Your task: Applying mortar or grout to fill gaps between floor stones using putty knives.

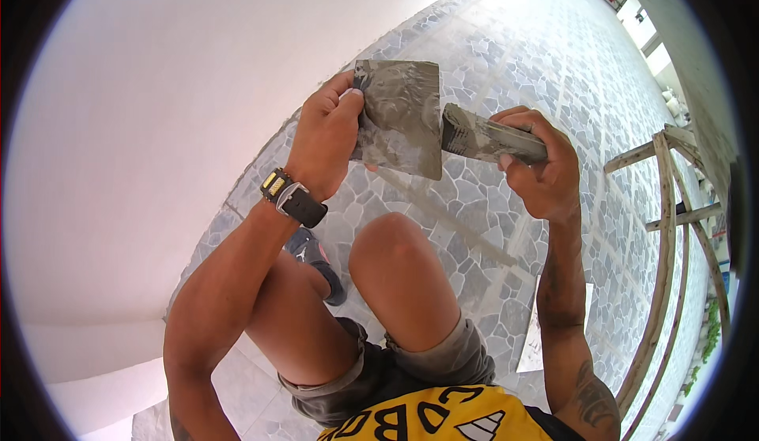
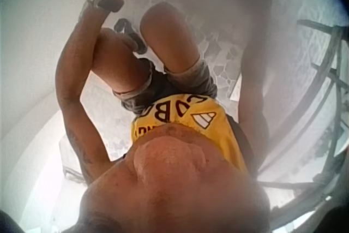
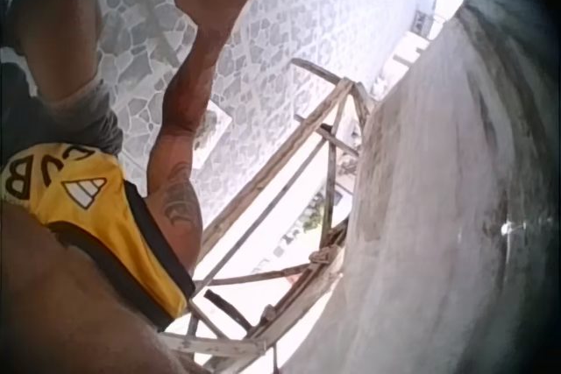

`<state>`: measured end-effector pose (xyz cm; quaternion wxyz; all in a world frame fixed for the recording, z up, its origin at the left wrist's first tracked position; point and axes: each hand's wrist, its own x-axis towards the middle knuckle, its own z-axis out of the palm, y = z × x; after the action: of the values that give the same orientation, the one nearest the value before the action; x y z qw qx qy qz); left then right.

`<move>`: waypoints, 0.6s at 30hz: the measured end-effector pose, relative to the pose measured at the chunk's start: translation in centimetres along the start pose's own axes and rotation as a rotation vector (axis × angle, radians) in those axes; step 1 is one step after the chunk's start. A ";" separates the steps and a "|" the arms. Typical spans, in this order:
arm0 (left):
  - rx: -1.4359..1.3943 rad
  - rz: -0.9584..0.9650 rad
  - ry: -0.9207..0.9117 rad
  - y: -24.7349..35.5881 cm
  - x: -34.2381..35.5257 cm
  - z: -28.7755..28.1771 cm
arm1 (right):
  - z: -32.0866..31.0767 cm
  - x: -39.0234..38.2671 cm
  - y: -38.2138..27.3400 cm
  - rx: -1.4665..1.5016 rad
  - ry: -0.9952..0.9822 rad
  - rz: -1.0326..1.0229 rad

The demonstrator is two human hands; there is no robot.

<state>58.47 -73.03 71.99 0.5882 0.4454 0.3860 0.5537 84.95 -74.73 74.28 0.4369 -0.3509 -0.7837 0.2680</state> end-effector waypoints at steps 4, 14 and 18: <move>0.068 0.010 -0.007 -0.4 0.0 -0.3 | 0.2 -0.2 1.5 -0.199 -0.063 -0.086; -0.006 -0.071 0.029 -1.2 -0.5 -0.3 | 0.7 -4.5 5.1 0.300 0.122 0.488; -0.004 -0.113 0.025 -2.3 0.0 0.5 | 0.3 -6.5 7.9 0.641 0.207 0.454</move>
<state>59.66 -73.03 69.90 0.6145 0.4149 0.4168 0.5259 89.58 -75.06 65.10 0.5305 -0.3861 -0.5149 0.5518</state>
